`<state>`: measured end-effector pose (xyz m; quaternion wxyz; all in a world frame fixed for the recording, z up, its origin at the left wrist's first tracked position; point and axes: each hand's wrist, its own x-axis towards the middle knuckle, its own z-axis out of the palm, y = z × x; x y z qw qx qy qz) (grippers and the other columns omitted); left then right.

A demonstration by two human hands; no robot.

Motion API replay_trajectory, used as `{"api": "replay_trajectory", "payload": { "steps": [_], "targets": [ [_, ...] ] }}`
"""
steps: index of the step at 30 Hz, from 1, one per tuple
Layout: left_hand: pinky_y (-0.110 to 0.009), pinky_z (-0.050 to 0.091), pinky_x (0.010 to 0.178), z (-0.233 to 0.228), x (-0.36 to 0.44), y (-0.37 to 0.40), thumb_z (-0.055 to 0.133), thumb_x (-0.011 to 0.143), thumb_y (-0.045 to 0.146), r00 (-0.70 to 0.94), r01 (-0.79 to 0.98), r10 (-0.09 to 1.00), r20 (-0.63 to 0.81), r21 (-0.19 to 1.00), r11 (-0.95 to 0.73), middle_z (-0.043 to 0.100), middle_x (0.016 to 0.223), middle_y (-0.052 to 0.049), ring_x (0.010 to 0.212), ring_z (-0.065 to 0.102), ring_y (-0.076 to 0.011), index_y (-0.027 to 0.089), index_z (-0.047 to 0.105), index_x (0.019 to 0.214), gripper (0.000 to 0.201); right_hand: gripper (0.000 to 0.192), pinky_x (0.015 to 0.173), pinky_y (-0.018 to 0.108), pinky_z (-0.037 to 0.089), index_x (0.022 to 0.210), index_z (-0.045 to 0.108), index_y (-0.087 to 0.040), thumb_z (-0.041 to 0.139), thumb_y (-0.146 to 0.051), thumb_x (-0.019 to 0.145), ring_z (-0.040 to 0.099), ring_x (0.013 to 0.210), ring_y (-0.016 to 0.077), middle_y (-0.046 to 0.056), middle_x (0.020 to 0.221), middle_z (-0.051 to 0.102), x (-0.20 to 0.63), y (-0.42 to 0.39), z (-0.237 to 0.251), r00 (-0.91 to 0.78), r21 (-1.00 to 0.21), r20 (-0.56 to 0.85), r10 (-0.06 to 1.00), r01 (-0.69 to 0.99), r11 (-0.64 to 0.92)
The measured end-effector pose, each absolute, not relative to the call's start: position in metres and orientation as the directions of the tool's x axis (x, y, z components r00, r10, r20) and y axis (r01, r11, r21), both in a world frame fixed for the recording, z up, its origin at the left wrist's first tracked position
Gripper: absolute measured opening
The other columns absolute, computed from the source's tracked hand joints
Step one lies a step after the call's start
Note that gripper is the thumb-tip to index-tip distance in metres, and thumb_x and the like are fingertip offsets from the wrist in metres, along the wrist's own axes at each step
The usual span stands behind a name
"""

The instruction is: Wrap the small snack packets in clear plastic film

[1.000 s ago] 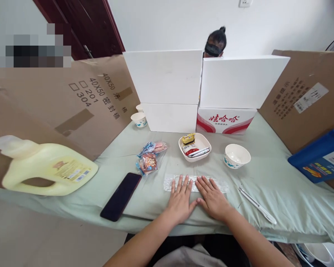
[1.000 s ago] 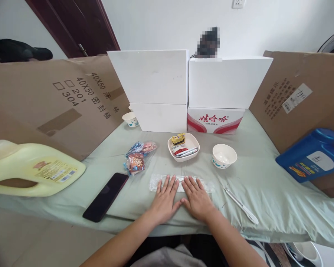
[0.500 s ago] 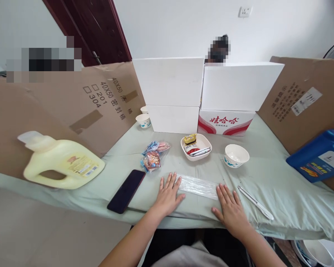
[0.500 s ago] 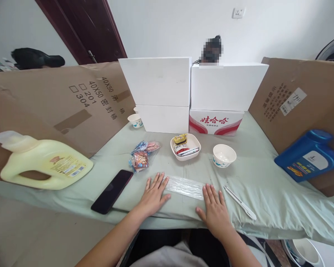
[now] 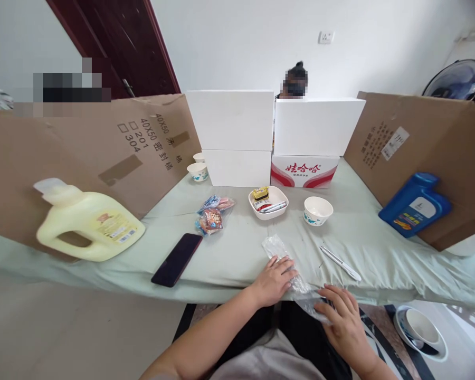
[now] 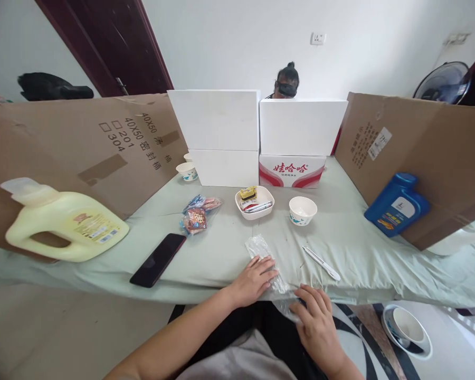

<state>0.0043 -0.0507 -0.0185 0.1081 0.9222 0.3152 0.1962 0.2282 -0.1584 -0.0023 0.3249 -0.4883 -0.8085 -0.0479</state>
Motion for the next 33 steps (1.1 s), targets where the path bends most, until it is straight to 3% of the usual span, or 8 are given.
{"api": "replay_trajectory", "payload": {
  "steps": [3, 7, 10, 13, 18, 23, 27, 33],
  "targets": [
    [-0.044, 0.032, 0.11, -0.023, 0.0, -0.047, 0.062, 0.084, 0.021, 0.717, 0.498, 0.611, 0.337, 0.365, -0.786, 0.053, 0.132, -0.009, 0.128, 0.043, -0.0246, 0.021, 0.062, 0.114, 0.03, 0.03, 0.101, 0.043, 0.037, 0.093, 0.062, -0.025, 0.044, -0.005, 0.082, 0.049, 0.124, 0.0233, 0.004, 0.108, 0.066, 0.236, -0.168, 0.011, -0.459, -0.235, 0.51, 0.727, 0.739, 0.631],
    [-0.039, 0.039, 0.099, -0.024, -0.003, -0.043, 0.063, 0.084, 0.019, 0.698, 0.458, 0.625, 0.35, 0.452, -0.765, 0.066, 0.102, -0.004, 0.105, 0.055, -0.0209, 0.022, 0.071, 0.096, 0.015, 0.024, 0.104, 0.043, 0.039, 0.099, 0.059, -0.024, 0.043, -0.01, 0.088, 0.056, 0.117, 0.021, 0.005, 0.099, 0.068, 0.233, -0.162, 0.032, -0.541, -0.45, 0.388, 0.747, 0.596, 0.665],
    [-0.037, 0.04, 0.097, -0.025, -0.005, -0.038, 0.056, 0.084, 0.01, 0.721, 0.363, 0.587, 0.367, 0.522, -0.772, 0.069, 0.097, -0.003, 0.1, 0.058, -0.0186, 0.022, 0.071, 0.094, 0.021, 0.018, 0.093, 0.037, 0.047, 0.098, 0.059, -0.023, 0.042, -0.022, 0.092, 0.063, 0.101, 0.0188, 0.006, 0.098, 0.068, 0.218, -0.137, 0.045, -0.456, -0.666, 0.279, 0.845, 0.542, 0.512],
    [-0.035, 0.041, 0.097, -0.026, -0.007, -0.034, 0.049, 0.079, 0.001, 0.753, 0.289, 0.542, 0.373, 0.552, -0.782, 0.07, 0.096, -0.004, 0.099, 0.06, -0.0176, 0.019, 0.069, 0.09, 0.029, 0.019, 0.075, 0.029, 0.051, 0.092, 0.058, -0.021, 0.042, -0.032, 0.092, 0.066, 0.081, 0.0166, 0.003, 0.085, 0.068, 0.196, -0.09, 0.05, -0.232, -0.749, 0.117, 0.966, 0.618, 0.239],
    [-0.037, 0.042, 0.101, -0.03, -0.009, -0.03, 0.045, 0.071, -0.004, 0.738, 0.261, 0.542, 0.402, 0.57, -0.779, 0.07, 0.093, -0.004, 0.096, 0.063, -0.0176, 0.017, 0.068, 0.085, 0.035, 0.026, 0.062, 0.026, 0.045, 0.097, 0.058, -0.017, 0.034, -0.026, 0.094, 0.064, 0.064, 0.0152, 0.001, 0.07, 0.064, 0.159, -0.011, 0.036, -0.021, -0.635, 0.024, 0.999, 0.771, 0.031],
    [-0.035, 0.045, 0.099, -0.03, -0.01, -0.03, 0.043, 0.063, -0.005, 0.709, 0.223, 0.548, 0.445, 0.595, -0.772, 0.071, 0.093, -0.005, 0.098, 0.063, -0.0185, 0.017, 0.069, 0.083, 0.038, 0.019, 0.068, 0.026, 0.04, 0.101, 0.06, -0.017, 0.044, -0.025, 0.093, 0.065, 0.084, 0.0187, 0.008, 0.091, 0.07, 0.14, 0.003, 0.009, 0.074, -0.443, 0.001, 0.997, 0.894, -0.066],
    [-0.033, 0.049, 0.094, -0.032, -0.009, -0.035, 0.041, 0.061, -0.003, 0.657, 0.151, 0.554, 0.511, 0.63, -0.762, 0.07, 0.089, -0.005, 0.093, 0.062, -0.0179, 0.018, 0.067, 0.081, 0.039, 0.022, 0.07, 0.026, 0.039, 0.107, 0.057, -0.019, 0.039, -0.028, 0.097, 0.065, 0.09, 0.0175, 0.009, 0.104, 0.068, 0.134, -0.004, -0.004, 0.098, -0.33, 0.016, 0.995, 0.94, -0.087],
    [-0.033, 0.052, 0.077, -0.027, -0.013, -0.043, 0.04, 0.067, -0.001, 0.281, 0.302, 0.731, 0.622, 0.665, -0.683, 0.062, 0.085, -0.007, 0.083, 0.059, -0.0194, 0.018, 0.059, 0.085, 0.032, 0.022, 0.061, 0.026, 0.037, 0.104, 0.055, -0.018, 0.037, -0.03, 0.099, 0.066, 0.078, 0.0176, 0.007, 0.097, 0.068, 0.128, -0.003, -0.009, 0.113, -0.228, 0.039, 0.993, 0.968, -0.101]
  ]
}}
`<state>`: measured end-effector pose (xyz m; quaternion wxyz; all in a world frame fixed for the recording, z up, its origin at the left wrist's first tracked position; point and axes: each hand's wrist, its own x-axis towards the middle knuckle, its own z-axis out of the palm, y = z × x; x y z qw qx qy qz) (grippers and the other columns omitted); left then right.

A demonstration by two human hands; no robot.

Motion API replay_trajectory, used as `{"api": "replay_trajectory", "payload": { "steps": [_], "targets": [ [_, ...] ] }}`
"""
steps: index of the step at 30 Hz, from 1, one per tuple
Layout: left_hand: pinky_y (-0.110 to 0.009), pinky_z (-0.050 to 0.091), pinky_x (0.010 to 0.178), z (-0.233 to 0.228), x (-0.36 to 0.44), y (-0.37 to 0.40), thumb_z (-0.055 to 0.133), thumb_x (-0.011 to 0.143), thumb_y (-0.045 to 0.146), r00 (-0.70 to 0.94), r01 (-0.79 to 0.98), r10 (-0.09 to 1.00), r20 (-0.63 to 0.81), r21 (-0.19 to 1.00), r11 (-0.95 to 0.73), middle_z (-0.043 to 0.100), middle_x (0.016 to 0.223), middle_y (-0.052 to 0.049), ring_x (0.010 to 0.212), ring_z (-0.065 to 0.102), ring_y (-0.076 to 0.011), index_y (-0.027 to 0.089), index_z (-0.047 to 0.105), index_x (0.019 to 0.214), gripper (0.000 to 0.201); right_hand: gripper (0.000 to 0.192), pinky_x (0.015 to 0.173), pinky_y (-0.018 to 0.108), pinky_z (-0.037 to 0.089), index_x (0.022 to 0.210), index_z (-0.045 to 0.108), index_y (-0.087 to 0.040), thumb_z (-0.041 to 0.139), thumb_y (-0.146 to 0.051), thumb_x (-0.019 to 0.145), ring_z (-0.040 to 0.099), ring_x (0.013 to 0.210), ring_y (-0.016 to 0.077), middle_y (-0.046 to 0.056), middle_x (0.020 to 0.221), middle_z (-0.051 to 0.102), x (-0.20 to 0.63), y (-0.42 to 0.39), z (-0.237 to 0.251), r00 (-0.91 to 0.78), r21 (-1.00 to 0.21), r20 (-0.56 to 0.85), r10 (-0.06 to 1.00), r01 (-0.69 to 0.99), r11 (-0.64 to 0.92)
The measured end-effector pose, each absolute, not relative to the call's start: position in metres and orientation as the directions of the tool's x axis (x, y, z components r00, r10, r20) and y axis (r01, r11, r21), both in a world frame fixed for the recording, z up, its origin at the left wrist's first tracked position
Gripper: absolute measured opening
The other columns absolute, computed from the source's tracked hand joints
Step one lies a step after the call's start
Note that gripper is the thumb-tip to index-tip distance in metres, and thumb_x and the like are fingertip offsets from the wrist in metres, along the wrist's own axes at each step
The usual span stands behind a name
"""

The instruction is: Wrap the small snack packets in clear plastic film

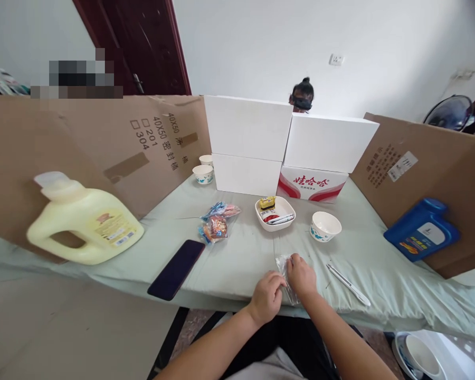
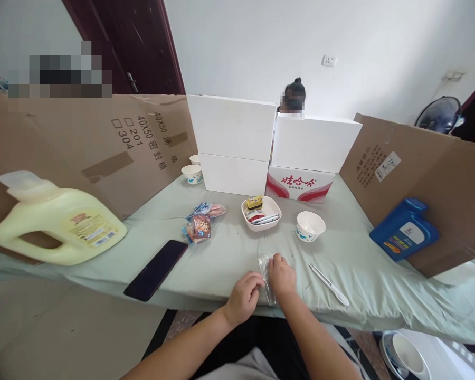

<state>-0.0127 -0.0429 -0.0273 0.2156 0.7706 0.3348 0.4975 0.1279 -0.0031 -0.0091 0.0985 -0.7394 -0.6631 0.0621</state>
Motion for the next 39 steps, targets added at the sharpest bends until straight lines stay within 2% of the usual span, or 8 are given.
{"api": "replay_trajectory", "payload": {
  "steps": [5, 9, 15, 20, 26, 30, 35, 39],
  "targets": [
    [-0.043, 0.045, 0.092, -0.009, -0.012, -0.021, 0.045, 0.084, 0.01, 0.483, 0.451, 0.656, 0.58, 0.477, -0.755, 0.065, 0.097, -0.008, 0.101, 0.058, -0.0233, 0.019, 0.059, 0.096, 0.02, 0.018, 0.055, 0.025, 0.035, 0.101, 0.053, -0.018, 0.037, -0.028, 0.099, 0.066, 0.069, 0.0159, 0.006, 0.092, 0.066, 0.127, -0.005, -0.013, 0.055, -0.175, 0.08, 0.995, 0.984, -0.04],
    [-0.051, 0.041, 0.096, -0.011, -0.013, -0.009, 0.055, 0.087, 0.022, 0.506, 0.679, 0.753, 0.42, 0.344, -0.649, 0.063, 0.1, -0.009, 0.108, 0.055, -0.0287, 0.018, 0.061, 0.091, 0.008, 0.015, 0.056, 0.026, 0.039, 0.103, 0.053, -0.019, 0.042, -0.027, 0.097, 0.064, 0.067, 0.0159, 0.006, 0.089, 0.065, 0.138, -0.007, -0.01, -0.015, -0.154, 0.135, 0.991, 0.987, 0.036],
    [-0.049, 0.041, 0.1, -0.017, -0.02, -0.013, 0.06, 0.084, 0.025, 0.481, 0.695, 0.791, 0.378, 0.386, -0.607, 0.058, 0.108, -0.01, 0.112, 0.05, -0.0291, 0.019, 0.06, 0.096, 0.014, 0.024, 0.093, 0.042, 0.042, 0.112, 0.058, -0.016, 0.043, -0.025, 0.095, 0.056, 0.11, 0.0276, 0.015, 0.114, 0.062, 0.166, -0.019, -0.006, -0.183, -0.118, 0.303, 0.935, 0.967, 0.227],
    [-0.05, 0.043, 0.101, -0.016, -0.021, -0.01, 0.056, 0.08, 0.015, 0.444, 0.68, 0.803, 0.397, 0.435, -0.59, 0.057, 0.11, -0.011, 0.112, 0.05, -0.0283, 0.017, 0.059, 0.108, 0.028, 0.072, 0.11, 0.046, 0.029, 0.143, 0.036, -0.01, 0.052, -0.053, 0.088, 0.032, 0.138, 0.0305, 0.017, 0.144, 0.044, 0.164, -0.042, -0.023, -0.613, 0.028, 0.371, 0.698, 0.758, 0.651],
    [-0.045, 0.047, 0.095, -0.01, -0.019, -0.012, 0.044, 0.081, 0.006, 0.36, 0.664, 0.79, 0.497, 0.458, -0.591, 0.061, 0.101, -0.011, 0.104, 0.054, -0.0256, 0.016, 0.062, 0.102, 0.029, 0.077, 0.112, 0.047, 0.027, 0.146, 0.034, -0.01, 0.061, -0.042, 0.082, 0.026, 0.141, 0.0318, 0.014, 0.15, 0.037, 0.16, -0.07, -0.029, -0.562, 0.021, 0.349, 0.75, 0.805, 0.593],
    [-0.039, 0.043, 0.1, -0.005, -0.012, -0.009, 0.042, 0.092, 0.019, 0.629, 0.476, 0.658, 0.415, 0.463, -0.747, 0.065, 0.111, -0.009, 0.112, 0.056, -0.0225, 0.018, 0.06, 0.117, 0.031, 0.053, 0.109, 0.041, 0.034, 0.139, 0.046, -0.015, 0.048, -0.014, 0.086, 0.041, 0.133, 0.0248, 0.01, 0.139, 0.053, 0.168, -0.089, -0.041, -0.515, 0.002, 0.446, 0.732, 0.818, 0.575],
    [-0.053, 0.015, 0.116, -0.012, -0.01, 0.006, 0.043, 0.093, 0.058, 0.779, 0.542, 0.606, 0.164, 0.312, -0.781, 0.039, 0.151, -0.009, 0.142, 0.027, -0.0283, 0.024, 0.039, 0.143, 0.061, 0.051, 0.104, 0.038, 0.039, 0.136, 0.05, -0.019, 0.037, -0.007, 0.088, 0.049, 0.125, 0.0208, 0.007, 0.132, 0.059, 0.182, -0.097, -0.055, -0.494, -0.009, 0.479, 0.726, 0.824, 0.566],
    [-0.054, 0.012, 0.116, -0.019, -0.009, 0.008, 0.044, 0.095, 0.053, 0.692, 0.657, 0.7, 0.177, 0.246, -0.712, 0.033, 0.154, -0.01, 0.144, 0.023, -0.0279, 0.023, 0.036, 0.145, 0.059, 0.049, 0.102, 0.036, 0.037, 0.136, 0.05, -0.022, 0.036, -0.009, 0.091, 0.052, 0.122, 0.0187, 0.005, 0.125, 0.064, 0.181, -0.093, -0.048, -0.455, -0.072, 0.524, 0.72, 0.818, 0.57]
  ]
}}
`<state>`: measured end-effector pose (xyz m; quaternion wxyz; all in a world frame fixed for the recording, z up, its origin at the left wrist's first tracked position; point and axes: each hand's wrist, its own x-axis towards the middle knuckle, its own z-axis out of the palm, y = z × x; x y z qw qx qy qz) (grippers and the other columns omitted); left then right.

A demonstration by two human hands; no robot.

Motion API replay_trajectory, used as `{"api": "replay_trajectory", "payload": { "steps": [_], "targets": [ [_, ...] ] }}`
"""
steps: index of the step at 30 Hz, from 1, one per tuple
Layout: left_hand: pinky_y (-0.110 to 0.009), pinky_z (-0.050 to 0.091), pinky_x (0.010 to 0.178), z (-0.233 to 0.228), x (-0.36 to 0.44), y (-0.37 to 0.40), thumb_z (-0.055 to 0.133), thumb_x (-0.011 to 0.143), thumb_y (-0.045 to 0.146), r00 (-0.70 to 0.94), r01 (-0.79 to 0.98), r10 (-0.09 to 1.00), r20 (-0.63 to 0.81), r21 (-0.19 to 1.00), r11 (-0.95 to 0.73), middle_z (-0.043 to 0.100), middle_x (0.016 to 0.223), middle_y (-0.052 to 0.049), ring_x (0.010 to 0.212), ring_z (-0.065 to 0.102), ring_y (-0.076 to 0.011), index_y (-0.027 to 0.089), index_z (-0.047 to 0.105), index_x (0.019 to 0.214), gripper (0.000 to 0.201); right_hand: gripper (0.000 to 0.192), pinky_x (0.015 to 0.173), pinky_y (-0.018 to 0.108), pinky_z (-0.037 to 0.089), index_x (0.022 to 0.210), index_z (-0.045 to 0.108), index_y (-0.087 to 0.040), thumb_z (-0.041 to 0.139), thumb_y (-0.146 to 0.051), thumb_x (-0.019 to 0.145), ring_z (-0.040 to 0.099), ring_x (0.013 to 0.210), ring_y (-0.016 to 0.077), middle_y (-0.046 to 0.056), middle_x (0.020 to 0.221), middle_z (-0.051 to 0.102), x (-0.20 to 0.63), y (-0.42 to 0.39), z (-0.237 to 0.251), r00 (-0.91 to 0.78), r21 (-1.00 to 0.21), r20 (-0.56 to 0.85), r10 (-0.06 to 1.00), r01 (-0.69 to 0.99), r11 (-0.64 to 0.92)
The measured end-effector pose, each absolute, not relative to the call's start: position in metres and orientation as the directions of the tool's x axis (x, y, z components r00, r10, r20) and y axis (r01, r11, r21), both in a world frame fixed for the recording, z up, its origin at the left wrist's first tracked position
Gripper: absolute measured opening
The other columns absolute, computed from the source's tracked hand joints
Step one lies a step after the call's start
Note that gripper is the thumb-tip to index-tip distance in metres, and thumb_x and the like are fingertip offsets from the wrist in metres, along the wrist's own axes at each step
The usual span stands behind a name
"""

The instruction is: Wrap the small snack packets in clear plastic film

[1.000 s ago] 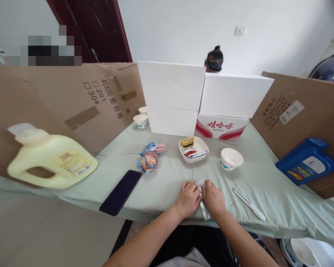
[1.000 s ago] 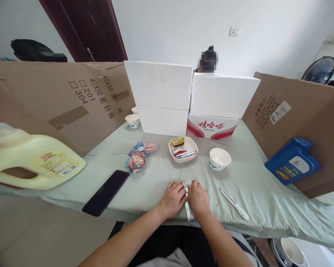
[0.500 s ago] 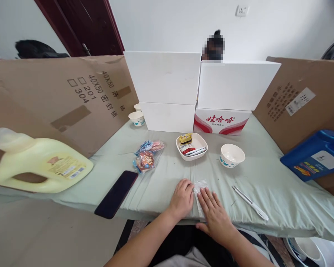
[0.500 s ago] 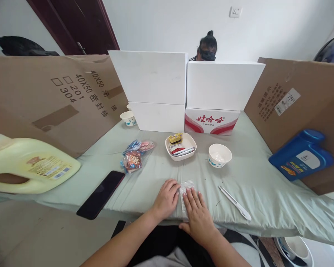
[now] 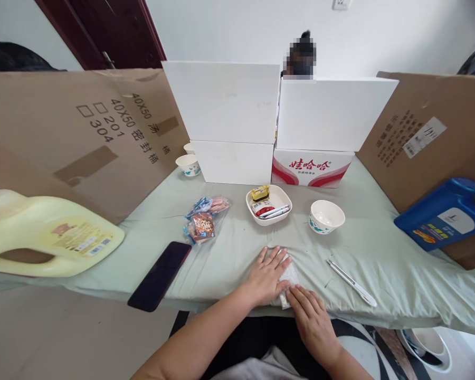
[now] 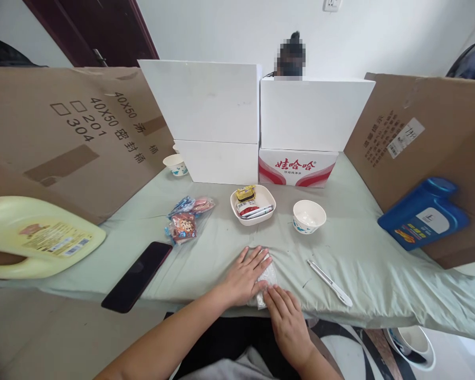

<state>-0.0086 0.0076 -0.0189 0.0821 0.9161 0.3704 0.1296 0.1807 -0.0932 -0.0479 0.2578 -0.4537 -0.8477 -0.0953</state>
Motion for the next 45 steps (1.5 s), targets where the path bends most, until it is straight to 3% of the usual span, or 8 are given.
{"api": "replay_trajectory", "payload": {
  "steps": [8, 13, 18, 22, 29, 33, 41, 45],
  "targets": [
    [-0.051, 0.015, 0.117, -0.02, -0.009, 0.002, 0.047, 0.095, 0.041, 0.604, 0.716, 0.766, 0.22, 0.273, -0.642, 0.033, 0.153, -0.011, 0.144, 0.023, -0.0274, 0.018, 0.035, 0.145, 0.057, 0.032, 0.095, 0.038, 0.039, 0.119, 0.061, -0.026, 0.043, -0.016, 0.095, 0.061, 0.104, 0.018, 0.003, 0.11, 0.07, 0.179, -0.091, -0.029, -0.437, -0.147, 0.543, 0.717, 0.791, 0.594],
    [-0.049, 0.016, 0.117, -0.011, -0.016, 0.001, 0.049, 0.094, 0.04, 0.73, 0.576, 0.646, 0.222, 0.307, -0.757, 0.039, 0.15, -0.007, 0.142, 0.027, -0.0244, 0.022, 0.04, 0.142, 0.052, 0.023, 0.104, 0.039, 0.036, 0.104, 0.064, -0.024, 0.046, -0.014, 0.093, 0.055, 0.118, 0.0201, 0.003, 0.111, 0.069, 0.179, -0.097, -0.022, -0.49, -0.107, 0.553, 0.673, 0.76, 0.641],
    [-0.046, 0.034, 0.104, -0.01, -0.02, -0.001, 0.061, 0.085, 0.026, 0.62, 0.566, 0.704, 0.347, 0.424, -0.707, 0.064, 0.112, -0.006, 0.114, 0.05, -0.0251, 0.024, 0.069, 0.1, 0.018, 0.022, 0.091, 0.034, 0.048, 0.107, 0.06, -0.02, 0.046, -0.012, 0.092, 0.062, 0.104, 0.0173, 0.005, 0.101, 0.07, 0.174, -0.09, -0.016, -0.554, -0.192, 0.521, 0.649, 0.665, 0.722],
    [-0.042, 0.039, 0.095, -0.013, -0.021, 0.0, 0.062, 0.084, 0.021, 0.585, 0.525, 0.724, 0.366, 0.51, -0.682, 0.066, 0.091, -0.003, 0.098, 0.053, -0.0217, 0.024, 0.07, 0.085, 0.008, 0.025, 0.07, 0.029, 0.049, 0.112, 0.056, -0.02, 0.04, -0.011, 0.095, 0.061, 0.078, 0.0155, 0.003, 0.085, 0.066, 0.174, -0.068, -0.004, -0.538, -0.284, 0.485, 0.69, 0.649, 0.706],
    [-0.042, 0.046, 0.091, -0.021, -0.023, 0.004, 0.042, 0.08, 0.003, 0.462, 0.45, 0.788, 0.406, 0.658, -0.603, 0.063, 0.099, -0.006, 0.098, 0.056, -0.0214, 0.02, 0.045, 0.13, 0.053, 0.022, 0.067, 0.026, 0.043, 0.105, 0.061, -0.022, 0.04, -0.024, 0.098, 0.061, 0.073, 0.0152, 0.003, 0.086, 0.064, 0.165, -0.007, 0.002, -0.447, -0.219, 0.246, 0.86, 0.839, 0.498],
    [-0.043, 0.048, 0.091, -0.026, -0.023, 0.005, 0.039, 0.079, 0.0, 0.443, 0.451, 0.782, 0.439, 0.645, -0.617, 0.061, 0.096, -0.006, 0.093, 0.056, -0.0211, 0.019, 0.036, 0.135, 0.06, 0.022, 0.066, 0.025, 0.04, 0.098, 0.062, -0.021, 0.042, -0.026, 0.098, 0.06, 0.074, 0.0154, 0.004, 0.084, 0.063, 0.159, 0.005, -0.011, -0.405, -0.186, 0.222, 0.887, 0.875, 0.447],
    [-0.042, 0.046, 0.093, -0.014, -0.021, 0.0, 0.057, 0.085, 0.018, 0.481, 0.506, 0.717, 0.504, 0.509, -0.697, 0.063, 0.096, -0.006, 0.103, 0.054, -0.0238, 0.021, 0.062, 0.091, 0.009, 0.02, 0.068, 0.025, 0.037, 0.097, 0.062, -0.021, 0.043, -0.026, 0.098, 0.057, 0.077, 0.0147, 0.002, 0.085, 0.061, 0.157, 0.002, -0.018, -0.383, -0.172, 0.233, 0.894, 0.888, 0.426],
    [-0.045, 0.043, 0.097, -0.014, -0.017, 0.0, 0.067, 0.077, 0.019, 0.501, 0.596, 0.772, 0.39, 0.492, -0.635, 0.065, 0.099, -0.005, 0.112, 0.05, -0.0275, 0.022, 0.065, 0.089, 0.013, 0.016, 0.067, 0.026, 0.035, 0.095, 0.061, -0.022, 0.046, -0.025, 0.096, 0.056, 0.076, 0.0149, 0.002, 0.084, 0.059, 0.155, 0.001, -0.02, -0.359, -0.159, 0.259, 0.897, 0.9, 0.406]
  ]
}}
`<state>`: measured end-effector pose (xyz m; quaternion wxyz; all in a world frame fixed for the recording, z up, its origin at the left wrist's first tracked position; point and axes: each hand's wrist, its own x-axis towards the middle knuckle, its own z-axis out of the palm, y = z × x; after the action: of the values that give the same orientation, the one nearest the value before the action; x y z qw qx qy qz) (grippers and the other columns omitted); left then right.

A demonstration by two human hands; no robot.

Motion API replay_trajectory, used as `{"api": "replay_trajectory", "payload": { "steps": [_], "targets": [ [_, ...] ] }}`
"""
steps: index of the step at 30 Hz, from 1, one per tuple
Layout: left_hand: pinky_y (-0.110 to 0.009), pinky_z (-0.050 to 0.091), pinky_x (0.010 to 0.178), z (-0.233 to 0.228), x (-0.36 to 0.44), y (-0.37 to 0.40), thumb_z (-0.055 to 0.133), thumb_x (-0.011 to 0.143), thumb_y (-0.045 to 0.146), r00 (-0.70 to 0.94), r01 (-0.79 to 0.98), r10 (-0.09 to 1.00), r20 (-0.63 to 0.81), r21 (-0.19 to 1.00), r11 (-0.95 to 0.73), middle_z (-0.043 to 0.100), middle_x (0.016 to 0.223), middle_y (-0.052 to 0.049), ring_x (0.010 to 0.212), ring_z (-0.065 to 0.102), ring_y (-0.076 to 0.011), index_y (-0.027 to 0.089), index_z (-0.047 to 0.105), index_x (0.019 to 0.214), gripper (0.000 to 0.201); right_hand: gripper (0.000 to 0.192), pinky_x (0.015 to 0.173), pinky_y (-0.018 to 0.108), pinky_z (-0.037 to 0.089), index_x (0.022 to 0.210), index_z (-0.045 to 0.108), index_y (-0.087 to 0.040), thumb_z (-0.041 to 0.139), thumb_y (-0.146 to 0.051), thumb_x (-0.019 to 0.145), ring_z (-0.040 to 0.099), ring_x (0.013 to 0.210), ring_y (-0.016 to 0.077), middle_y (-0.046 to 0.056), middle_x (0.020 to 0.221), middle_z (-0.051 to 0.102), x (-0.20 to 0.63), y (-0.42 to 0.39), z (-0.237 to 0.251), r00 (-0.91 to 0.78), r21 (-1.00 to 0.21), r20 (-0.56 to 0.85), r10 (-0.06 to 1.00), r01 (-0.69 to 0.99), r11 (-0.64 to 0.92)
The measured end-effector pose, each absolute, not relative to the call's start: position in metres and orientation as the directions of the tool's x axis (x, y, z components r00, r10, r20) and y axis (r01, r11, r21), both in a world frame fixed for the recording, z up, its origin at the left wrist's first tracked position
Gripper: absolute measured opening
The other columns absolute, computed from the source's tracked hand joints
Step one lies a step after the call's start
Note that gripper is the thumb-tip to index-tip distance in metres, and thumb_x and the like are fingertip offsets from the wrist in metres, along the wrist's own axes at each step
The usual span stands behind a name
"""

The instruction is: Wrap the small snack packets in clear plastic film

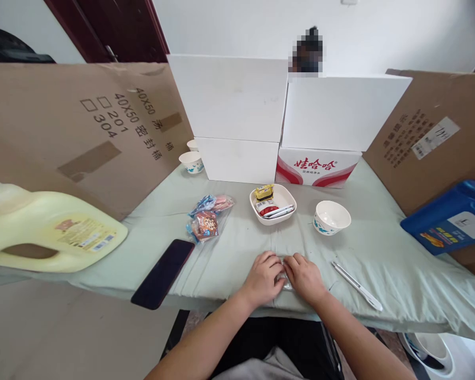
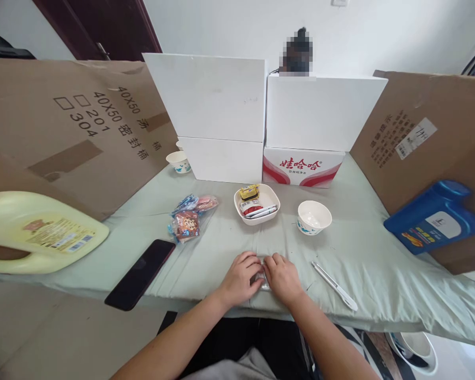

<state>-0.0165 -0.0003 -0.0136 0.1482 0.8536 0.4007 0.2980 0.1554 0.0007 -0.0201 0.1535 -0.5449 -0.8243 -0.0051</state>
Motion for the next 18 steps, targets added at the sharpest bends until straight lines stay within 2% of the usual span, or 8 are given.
{"api": "replay_trajectory", "payload": {
  "steps": [4, 9, 11, 14, 16, 18],
  "targets": [
    [-0.046, 0.042, 0.097, -0.01, -0.014, 0.0, 0.072, 0.072, 0.022, 0.465, 0.644, 0.822, 0.328, 0.512, -0.568, 0.062, 0.107, -0.007, 0.112, 0.05, -0.0283, 0.02, 0.063, 0.097, 0.027, 0.016, 0.067, 0.029, 0.035, 0.093, 0.061, -0.019, 0.046, -0.025, 0.095, 0.055, 0.076, 0.0183, 0.005, 0.082, 0.058, 0.163, 0.001, -0.02, -0.259, -0.141, 0.306, 0.916, 0.939, 0.313],
    [-0.047, 0.042, 0.097, -0.006, -0.015, 0.001, 0.072, 0.072, 0.023, 0.456, 0.637, 0.835, 0.309, 0.542, -0.548, 0.06, 0.109, -0.007, 0.112, 0.05, -0.0287, 0.02, 0.062, 0.099, 0.029, 0.016, 0.076, 0.036, 0.038, 0.097, 0.06, -0.017, 0.045, -0.018, 0.093, 0.053, 0.087, 0.0237, 0.01, 0.091, 0.06, 0.185, 0.001, -0.006, -0.139, -0.142, 0.385, 0.912, 0.968, 0.208],
    [-0.048, 0.041, 0.097, -0.007, -0.016, 0.001, 0.071, 0.072, 0.022, 0.456, 0.632, 0.835, 0.307, 0.549, -0.547, 0.059, 0.109, -0.008, 0.112, 0.049, -0.0294, 0.02, 0.061, 0.099, 0.029, 0.016, 0.084, 0.037, 0.04, 0.102, 0.06, -0.018, 0.047, -0.017, 0.092, 0.052, 0.096, 0.0236, 0.01, 0.1, 0.061, 0.186, -0.003, 0.001, -0.23, -0.175, 0.397, 0.888, 0.931, 0.319],
    [-0.048, 0.042, 0.098, -0.011, -0.017, 0.001, 0.065, 0.076, 0.018, 0.457, 0.616, 0.827, 0.328, 0.554, -0.56, 0.058, 0.109, -0.009, 0.111, 0.049, -0.0287, 0.019, 0.06, 0.101, 0.026, 0.021, 0.09, 0.035, 0.042, 0.104, 0.06, -0.02, 0.047, -0.011, 0.091, 0.051, 0.102, 0.021, 0.007, 0.107, 0.061, 0.176, -0.012, 0.005, -0.477, -0.255, 0.349, 0.807, 0.78, 0.572],
    [-0.046, 0.043, 0.097, -0.015, -0.019, 0.002, 0.054, 0.08, 0.01, 0.435, 0.602, 0.822, 0.367, 0.56, -0.569, 0.059, 0.107, -0.009, 0.108, 0.05, -0.0261, 0.018, 0.06, 0.101, 0.023, 0.023, 0.089, 0.034, 0.043, 0.104, 0.06, -0.021, 0.047, -0.008, 0.09, 0.051, 0.101, 0.0202, 0.006, 0.108, 0.061, 0.166, -0.018, 0.002, -0.534, -0.291, 0.309, 0.787, 0.734, 0.613],
    [-0.043, 0.046, 0.094, -0.019, -0.021, 0.002, 0.045, 0.082, 0.004, 0.39, 0.594, 0.824, 0.41, 0.572, -0.566, 0.059, 0.103, -0.008, 0.104, 0.052, -0.0238, 0.018, 0.06, 0.1, 0.027, 0.022, 0.088, 0.034, 0.044, 0.103, 0.061, -0.02, 0.05, -0.008, 0.089, 0.051, 0.099, 0.0202, 0.006, 0.108, 0.061, 0.158, -0.023, -0.004, -0.515, -0.297, 0.279, 0.81, 0.756, 0.583]
  ]
}}
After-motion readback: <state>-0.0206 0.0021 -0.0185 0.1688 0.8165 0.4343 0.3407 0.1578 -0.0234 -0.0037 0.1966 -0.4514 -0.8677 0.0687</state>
